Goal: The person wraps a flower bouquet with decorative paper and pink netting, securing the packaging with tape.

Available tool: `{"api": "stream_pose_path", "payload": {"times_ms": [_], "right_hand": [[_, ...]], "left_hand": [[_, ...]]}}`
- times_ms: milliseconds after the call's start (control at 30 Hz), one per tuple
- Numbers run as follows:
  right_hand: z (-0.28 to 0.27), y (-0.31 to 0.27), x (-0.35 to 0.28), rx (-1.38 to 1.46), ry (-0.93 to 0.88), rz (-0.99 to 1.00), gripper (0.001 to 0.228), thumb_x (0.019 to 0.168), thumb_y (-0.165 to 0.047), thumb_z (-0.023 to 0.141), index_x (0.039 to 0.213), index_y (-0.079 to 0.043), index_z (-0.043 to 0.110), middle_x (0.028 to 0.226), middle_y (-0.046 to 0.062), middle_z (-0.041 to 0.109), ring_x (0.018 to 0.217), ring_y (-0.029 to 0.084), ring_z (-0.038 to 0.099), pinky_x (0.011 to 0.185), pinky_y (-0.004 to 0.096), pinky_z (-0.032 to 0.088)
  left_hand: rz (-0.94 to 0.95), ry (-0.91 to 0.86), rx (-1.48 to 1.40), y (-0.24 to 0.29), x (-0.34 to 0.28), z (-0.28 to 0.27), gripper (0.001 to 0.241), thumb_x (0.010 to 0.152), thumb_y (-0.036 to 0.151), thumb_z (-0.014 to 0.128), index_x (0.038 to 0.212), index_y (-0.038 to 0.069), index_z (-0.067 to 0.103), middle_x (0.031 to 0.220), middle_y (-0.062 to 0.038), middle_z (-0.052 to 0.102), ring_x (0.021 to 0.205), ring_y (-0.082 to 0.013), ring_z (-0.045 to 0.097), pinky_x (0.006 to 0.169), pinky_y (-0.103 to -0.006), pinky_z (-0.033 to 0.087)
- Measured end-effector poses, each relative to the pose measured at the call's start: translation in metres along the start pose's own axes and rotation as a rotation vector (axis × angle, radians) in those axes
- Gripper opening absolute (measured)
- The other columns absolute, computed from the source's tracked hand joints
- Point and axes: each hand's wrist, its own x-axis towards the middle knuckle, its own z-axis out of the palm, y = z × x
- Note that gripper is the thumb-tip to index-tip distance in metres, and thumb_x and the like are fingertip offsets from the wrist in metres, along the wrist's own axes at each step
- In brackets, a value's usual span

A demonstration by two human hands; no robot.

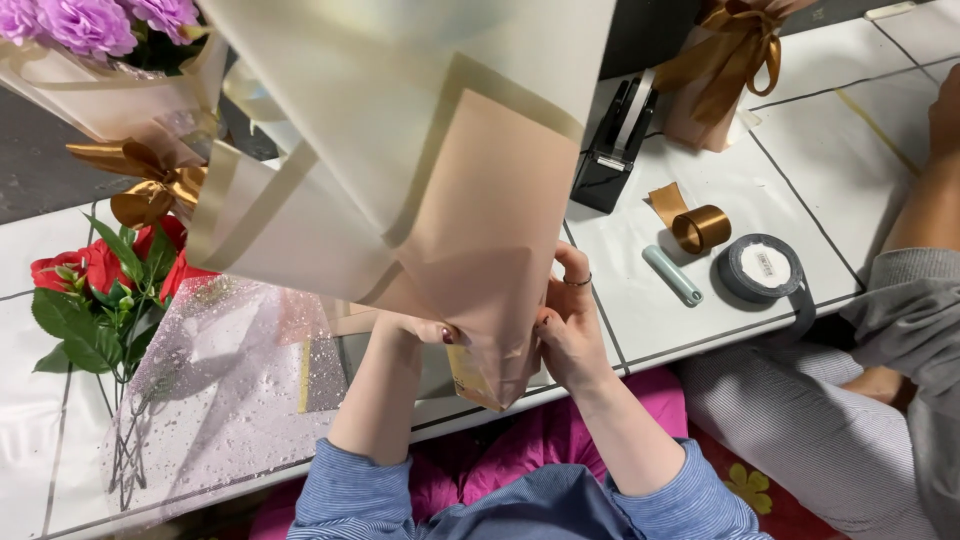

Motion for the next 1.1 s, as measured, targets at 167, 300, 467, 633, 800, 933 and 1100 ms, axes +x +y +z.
{"api": "stream_pose_path", "payload": {"times_ms": [167, 300, 467, 633, 800, 933, 1100], "right_hand": [[0.033, -0.035, 0.013, 0.007, -0.068, -0.015, 0.064, 0.095, -0.024, 0.074, 0.145, -0.018, 0.035, 0.114, 0.013, 0.062, 0.092, 0.017, 0.065, 0.085, 0.039, 0.058], [0.027, -0.03, 0.005, 0.054, -0.102, -0.053, 0.061, 0.095, -0.019, 0.074, 0.142, -0.021, 0.036, 0.104, 0.01, 0.064, 0.084, 0.013, 0.064, 0.084, 0.037, 0.058], [0.039, -0.058, 0.01, -0.129, -0.064, -0.15, 0.058, 0.094, -0.011, 0.072, 0.138, -0.017, 0.035, 0.099, 0.011, 0.061, 0.084, 0.016, 0.062, 0.081, 0.034, 0.054], [0.052, -0.073, 0.004, -0.449, 0.07, -0.2, 0.054, 0.092, -0.009, 0.075, 0.132, -0.015, 0.038, 0.106, 0.011, 0.062, 0.093, 0.018, 0.06, 0.088, 0.037, 0.05], [0.069, -0.068, 0.0, -0.853, 0.393, -0.108, 0.054, 0.091, -0.019, 0.08, 0.133, -0.017, 0.047, 0.137, 0.005, 0.058, 0.117, 0.021, 0.061, 0.1, 0.044, 0.046], [0.072, -0.06, -0.002, -0.992, 0.394, -0.118, 0.055, 0.09, -0.017, 0.082, 0.133, -0.017, 0.048, 0.138, 0.007, 0.058, 0.118, 0.029, 0.062, 0.095, 0.05, 0.049], [0.085, -0.058, -0.009, -1.062, 0.295, -0.104, 0.042, 0.098, -0.016, 0.069, 0.138, -0.021, 0.056, 0.136, 0.006, 0.052, 0.121, 0.026, 0.06, 0.08, 0.047, 0.057]], "left_hand": [[0.02, -0.01, 0.033, 0.01, 0.014, 0.029, 0.032, 0.094, 0.024, 0.07, 0.119, 0.01, 0.059, 0.104, -0.004, 0.065, 0.102, -0.0172, 0.064, 0.094, -0.039, 0.051], [0.043, -0.006, 0.062, 0.016, 0.009, 0.032, 0.032, 0.094, 0.024, 0.07, 0.121, 0.01, 0.059, 0.105, -0.005, 0.065, 0.104, -0.0175, 0.064, 0.095, -0.0398, 0.051], [0.065, -0.009, 0.091, 0.019, 0.001, 0.037, 0.033, 0.095, 0.023, 0.07, 0.123, 0.01, 0.059, 0.107, -0.005, 0.065, 0.106, -0.0178, 0.064, 0.097, -0.0408, 0.051], [0.084, -0.009, 0.117, 0.023, -0.008, 0.037, 0.034, 0.096, 0.023, 0.07, 0.126, 0.01, 0.06, 0.109, -0.005, 0.065, 0.107, -0.0182, 0.064, 0.099, -0.0418, 0.051], [0.095, 0.116, 0.267, 0.089, -0.037, 0.098, 0.023, 0.101, 0.013, 0.06, 0.123, 0.006, 0.064, 0.11, -0.006, 0.067, 0.111, -0.0154, 0.062, 0.1, -0.038, 0.05], [-0.008, 0.122, 0.316, 0.101, -0.053, 0.114, 0.042, 0.095, 0.027, 0.055, 0.134, 0.011, 0.06, 0.123, -0.007, 0.065, 0.122, -0.0202, 0.057, 0.105, -0.045, 0.044], [-0.117, 0.224, 0.344, 0.092, -0.048, 0.115, 0.069, 0.082, 0.031, 0.074, 0.143, 0.009, 0.052, 0.128, -0.008, 0.061, 0.123, -0.0222, 0.056, 0.109, -0.0459, 0.041]]}}
